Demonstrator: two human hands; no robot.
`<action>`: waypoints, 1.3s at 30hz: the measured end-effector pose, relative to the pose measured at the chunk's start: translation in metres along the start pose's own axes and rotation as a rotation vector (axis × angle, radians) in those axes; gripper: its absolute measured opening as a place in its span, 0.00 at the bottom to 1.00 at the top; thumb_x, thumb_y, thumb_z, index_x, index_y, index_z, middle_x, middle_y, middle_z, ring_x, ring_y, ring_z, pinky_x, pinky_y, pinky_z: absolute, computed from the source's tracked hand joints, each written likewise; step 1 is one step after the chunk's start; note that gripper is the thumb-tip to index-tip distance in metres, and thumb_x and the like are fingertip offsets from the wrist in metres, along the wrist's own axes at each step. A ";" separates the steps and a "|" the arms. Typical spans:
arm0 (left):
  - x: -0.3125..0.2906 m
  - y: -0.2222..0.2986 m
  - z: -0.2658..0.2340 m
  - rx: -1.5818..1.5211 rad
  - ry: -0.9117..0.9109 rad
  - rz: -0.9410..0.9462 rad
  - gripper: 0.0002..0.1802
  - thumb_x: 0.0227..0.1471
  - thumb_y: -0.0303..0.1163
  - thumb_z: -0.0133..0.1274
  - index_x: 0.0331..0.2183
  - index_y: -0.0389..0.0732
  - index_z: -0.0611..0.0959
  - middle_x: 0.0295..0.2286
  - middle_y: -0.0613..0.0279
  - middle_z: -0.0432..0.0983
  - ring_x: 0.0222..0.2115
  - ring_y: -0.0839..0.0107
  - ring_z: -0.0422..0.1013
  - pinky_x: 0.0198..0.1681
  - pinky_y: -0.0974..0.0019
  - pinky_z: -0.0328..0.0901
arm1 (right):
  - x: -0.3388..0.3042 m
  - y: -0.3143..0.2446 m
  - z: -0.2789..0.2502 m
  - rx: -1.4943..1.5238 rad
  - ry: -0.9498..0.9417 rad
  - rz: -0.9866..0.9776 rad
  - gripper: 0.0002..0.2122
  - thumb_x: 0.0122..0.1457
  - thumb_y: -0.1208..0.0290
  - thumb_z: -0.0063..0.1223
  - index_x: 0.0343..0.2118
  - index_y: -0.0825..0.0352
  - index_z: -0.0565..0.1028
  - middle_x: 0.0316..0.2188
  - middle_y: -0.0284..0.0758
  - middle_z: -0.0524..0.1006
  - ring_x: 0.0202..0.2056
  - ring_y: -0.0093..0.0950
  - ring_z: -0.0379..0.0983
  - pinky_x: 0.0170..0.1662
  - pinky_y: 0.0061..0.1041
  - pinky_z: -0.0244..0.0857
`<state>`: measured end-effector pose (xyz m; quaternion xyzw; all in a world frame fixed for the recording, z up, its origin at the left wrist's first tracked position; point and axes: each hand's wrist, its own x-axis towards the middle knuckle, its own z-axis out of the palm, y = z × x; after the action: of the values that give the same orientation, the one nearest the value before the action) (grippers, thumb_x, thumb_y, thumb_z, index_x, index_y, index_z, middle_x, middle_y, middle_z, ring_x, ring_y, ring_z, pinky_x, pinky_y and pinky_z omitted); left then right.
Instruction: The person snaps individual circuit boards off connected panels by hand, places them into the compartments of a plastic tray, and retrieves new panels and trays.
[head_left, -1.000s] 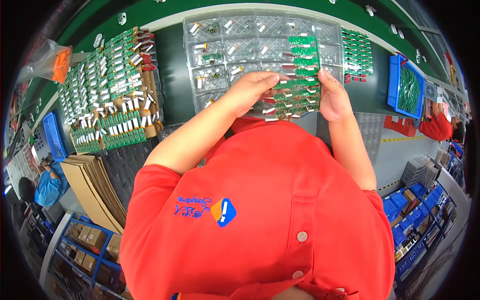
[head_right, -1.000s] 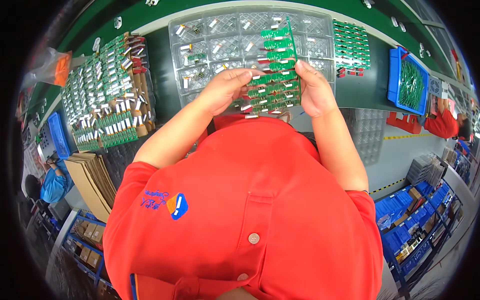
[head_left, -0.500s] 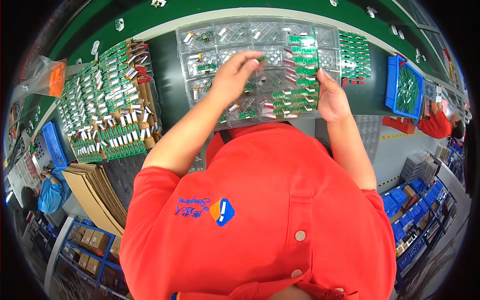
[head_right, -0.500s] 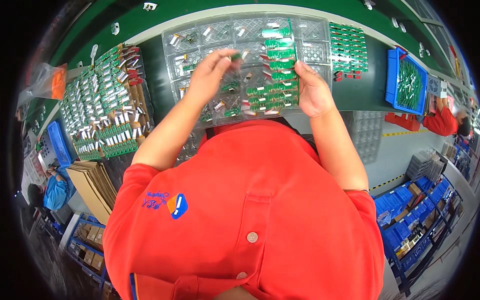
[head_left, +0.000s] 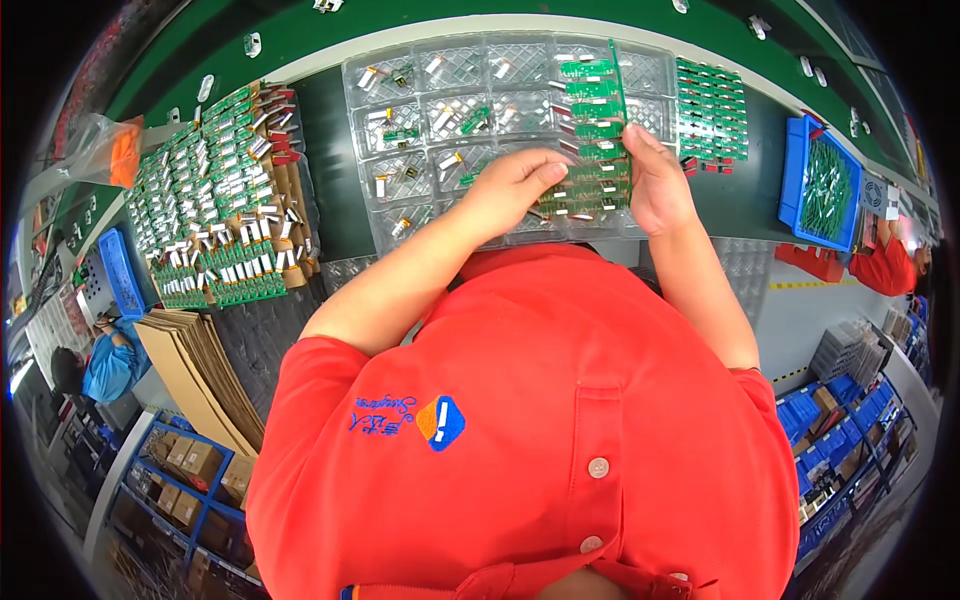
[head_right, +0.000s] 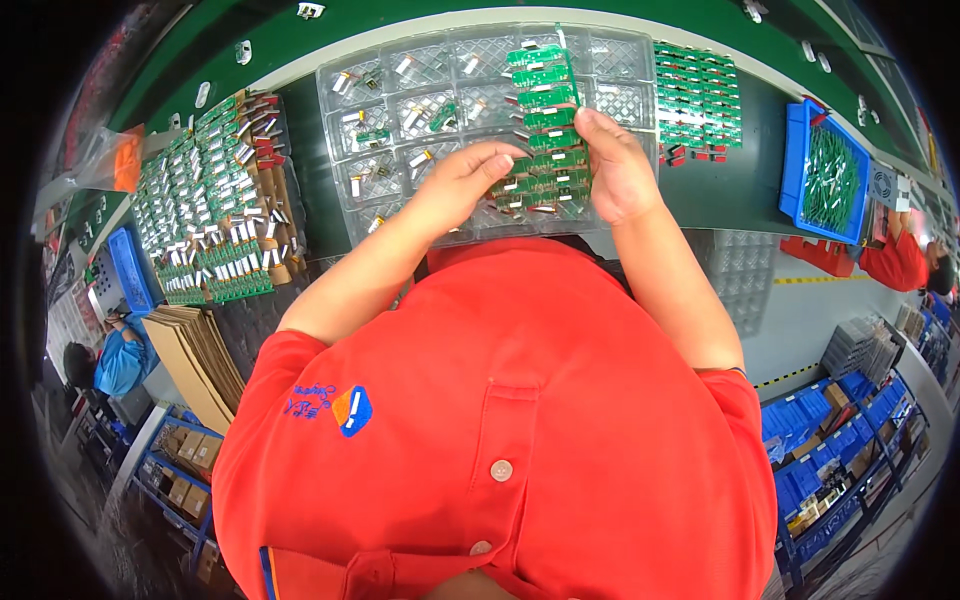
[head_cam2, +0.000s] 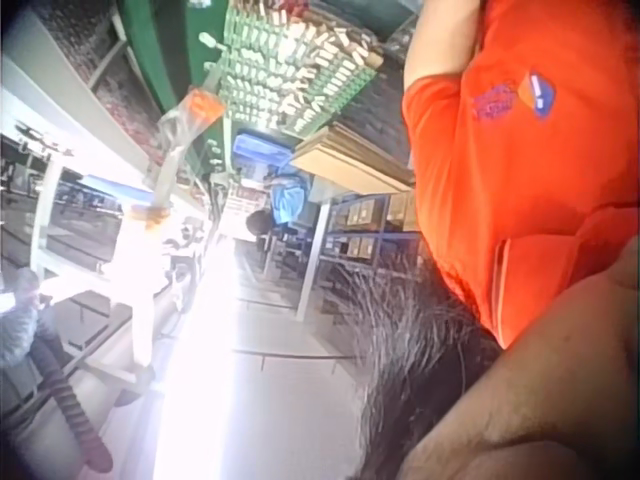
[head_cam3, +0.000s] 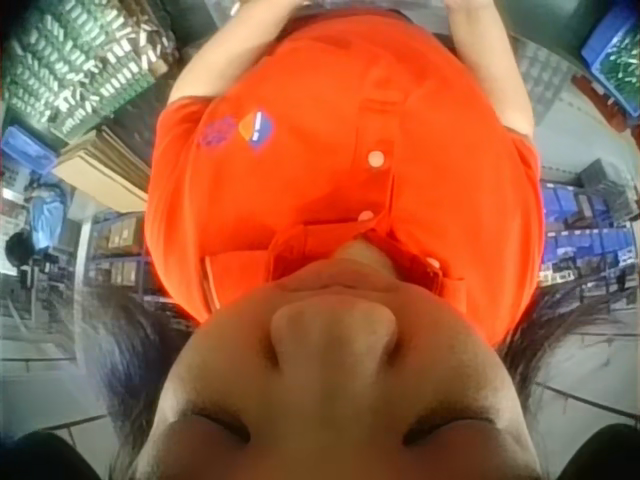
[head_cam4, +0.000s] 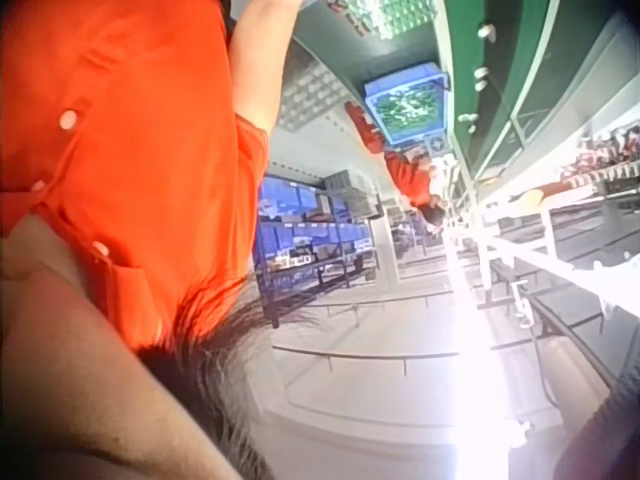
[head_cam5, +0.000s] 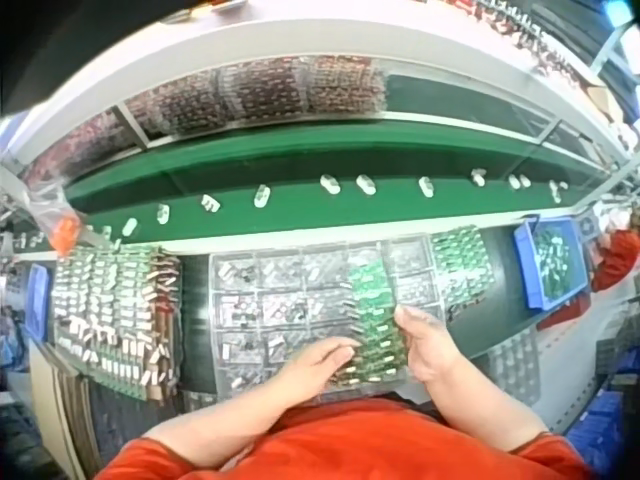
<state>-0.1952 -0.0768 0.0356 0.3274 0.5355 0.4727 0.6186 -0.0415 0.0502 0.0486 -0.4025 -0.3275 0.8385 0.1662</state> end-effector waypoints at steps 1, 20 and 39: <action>0.003 0.000 -0.003 -0.125 -0.102 -0.052 0.19 0.54 0.41 0.40 0.41 0.36 0.72 0.32 0.63 0.71 0.31 0.78 0.66 0.34 0.74 0.63 | -0.001 0.000 -0.004 0.002 0.001 0.000 0.14 0.58 0.66 0.38 0.43 0.68 0.66 0.39 0.35 0.71 0.40 0.27 0.69 0.45 0.27 0.62; 0.081 -0.037 -0.097 1.423 0.606 0.656 0.20 0.45 0.37 0.51 0.39 0.34 0.74 0.37 0.48 0.70 0.39 0.50 0.65 0.43 0.58 0.60 | -0.028 -0.009 -0.035 0.332 -0.032 -0.073 0.15 0.58 0.65 0.37 0.46 0.65 0.64 0.41 0.35 0.70 0.42 0.29 0.67 0.46 0.32 0.61; -0.011 0.002 0.056 0.327 -0.095 -0.080 0.17 0.51 0.42 0.44 0.37 0.40 0.74 0.27 0.56 0.73 0.27 0.67 0.70 0.33 0.67 0.64 | -0.037 0.001 -0.036 0.077 0.010 -0.151 0.12 0.57 0.67 0.41 0.40 0.68 0.68 0.37 0.34 0.72 0.38 0.24 0.68 0.43 0.24 0.62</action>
<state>-0.1411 -0.0807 0.0530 0.4241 0.5881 0.3383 0.5999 0.0095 0.0443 0.0522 -0.3742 -0.3237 0.8335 0.2459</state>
